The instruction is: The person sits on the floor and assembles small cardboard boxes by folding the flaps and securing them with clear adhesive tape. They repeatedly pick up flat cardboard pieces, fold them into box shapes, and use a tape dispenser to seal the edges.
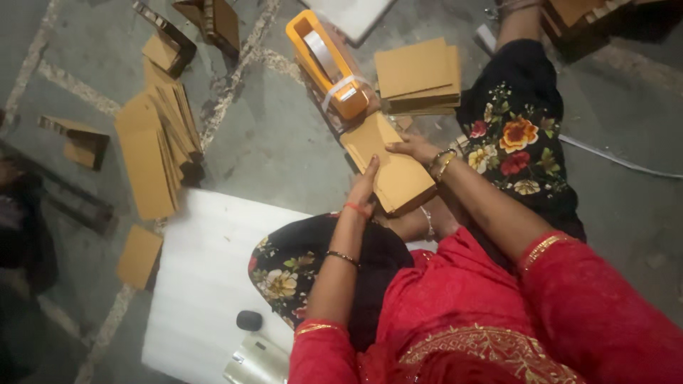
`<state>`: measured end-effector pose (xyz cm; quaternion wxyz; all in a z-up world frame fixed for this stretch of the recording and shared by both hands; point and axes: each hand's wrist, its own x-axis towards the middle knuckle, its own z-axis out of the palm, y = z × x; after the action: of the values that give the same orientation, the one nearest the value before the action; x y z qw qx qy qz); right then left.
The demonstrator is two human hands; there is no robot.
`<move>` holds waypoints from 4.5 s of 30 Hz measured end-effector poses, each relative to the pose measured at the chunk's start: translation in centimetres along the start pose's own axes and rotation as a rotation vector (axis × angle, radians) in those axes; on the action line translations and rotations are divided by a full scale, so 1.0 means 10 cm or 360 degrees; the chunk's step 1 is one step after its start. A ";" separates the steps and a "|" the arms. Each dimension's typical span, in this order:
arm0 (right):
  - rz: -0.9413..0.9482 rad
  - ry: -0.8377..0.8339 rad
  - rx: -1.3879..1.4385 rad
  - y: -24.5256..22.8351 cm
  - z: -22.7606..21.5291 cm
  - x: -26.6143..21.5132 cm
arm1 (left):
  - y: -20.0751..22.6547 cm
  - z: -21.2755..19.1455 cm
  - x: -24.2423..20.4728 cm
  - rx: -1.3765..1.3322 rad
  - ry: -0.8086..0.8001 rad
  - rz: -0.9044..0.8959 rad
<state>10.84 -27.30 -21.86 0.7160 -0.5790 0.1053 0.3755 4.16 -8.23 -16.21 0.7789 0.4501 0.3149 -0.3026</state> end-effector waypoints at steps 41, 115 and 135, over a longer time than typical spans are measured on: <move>-0.1019 0.2349 -0.1938 -0.66 -3.10 -1.45 | 0.08 -0.22 0.21 0.1298 0.0779 0.1193; -0.0181 0.0597 -0.0983 -0.69 0.57 -1.38 | 0.67 0.13 -0.31 0.1250 -0.0459 0.1290; -0.0838 0.0670 -0.1680 -0.30 0.20 -0.65 | 0.89 0.33 -0.60 0.1603 -0.0472 0.1052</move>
<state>7.79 -28.34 -15.20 0.3660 -0.9227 -0.1019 0.0658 7.85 -6.34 -5.77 0.5589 0.7892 -0.1340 -0.2162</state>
